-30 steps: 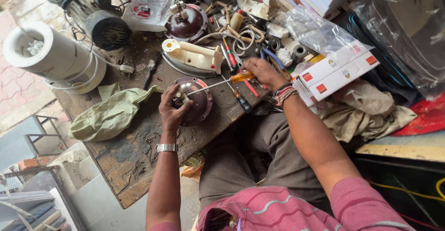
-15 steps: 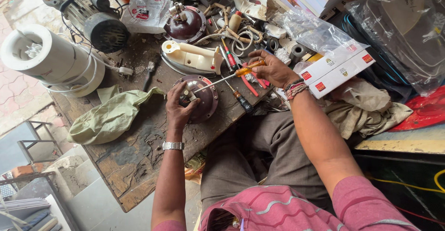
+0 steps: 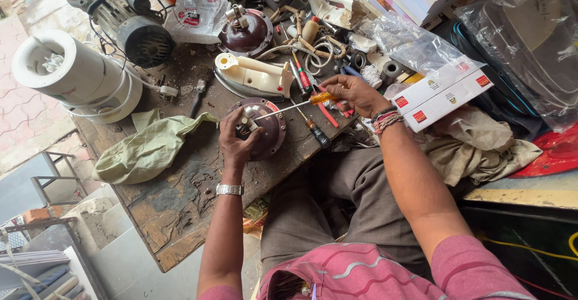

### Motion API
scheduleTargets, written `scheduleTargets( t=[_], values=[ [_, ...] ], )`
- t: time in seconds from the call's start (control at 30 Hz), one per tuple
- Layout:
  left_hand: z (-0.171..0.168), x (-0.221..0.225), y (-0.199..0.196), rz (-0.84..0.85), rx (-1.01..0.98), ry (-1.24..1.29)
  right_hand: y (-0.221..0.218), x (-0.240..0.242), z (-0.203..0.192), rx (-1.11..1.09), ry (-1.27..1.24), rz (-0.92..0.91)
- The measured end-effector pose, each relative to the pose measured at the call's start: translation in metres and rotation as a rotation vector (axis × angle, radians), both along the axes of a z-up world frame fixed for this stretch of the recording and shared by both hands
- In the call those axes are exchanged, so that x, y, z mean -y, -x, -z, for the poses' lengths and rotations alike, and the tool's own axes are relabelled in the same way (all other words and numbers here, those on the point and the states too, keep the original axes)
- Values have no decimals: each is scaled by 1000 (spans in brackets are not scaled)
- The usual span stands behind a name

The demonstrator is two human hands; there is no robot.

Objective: The person repairs a disassembled electric iron base on a cluttered workbench. They use pliers to strip and twist wires, then use a screwdriver to tighten screws on the heating element assembly. The person handles the iron base, wires, pliers, and screwdriver throughout the process.

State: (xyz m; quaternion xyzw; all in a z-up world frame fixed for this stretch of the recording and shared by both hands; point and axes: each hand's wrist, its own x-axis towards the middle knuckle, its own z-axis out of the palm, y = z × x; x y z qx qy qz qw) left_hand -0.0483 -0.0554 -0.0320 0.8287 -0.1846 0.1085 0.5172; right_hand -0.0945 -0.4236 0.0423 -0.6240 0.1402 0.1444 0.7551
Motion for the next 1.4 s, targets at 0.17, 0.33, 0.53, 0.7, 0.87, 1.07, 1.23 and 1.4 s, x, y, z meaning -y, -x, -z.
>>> scheduleTargets(
  t=[0.17,0.33,0.53,0.7,0.87,1.07,1.23,1.4],
  values=[
    [10,7,2,-111,207,-86,3,-7,6,19,58,-12],
    [10,7,2,-110,177,-64,2,-3,15,104,34,-18],
    [1,6,6,-74,172,-86,2,-3,15,141,73,55],
    [0,0,6,-12,163,-102,7,5,15,173,196,162],
    [-1,-5,4,28,66,-68,12,2,12,207,312,235],
    [3,-3,3,13,17,-45,18,-5,8,241,389,240],
    [6,-3,2,-4,84,-53,21,-11,8,352,566,213],
    [4,-1,2,-9,137,-134,27,-25,11,180,965,-139]
  ],
)
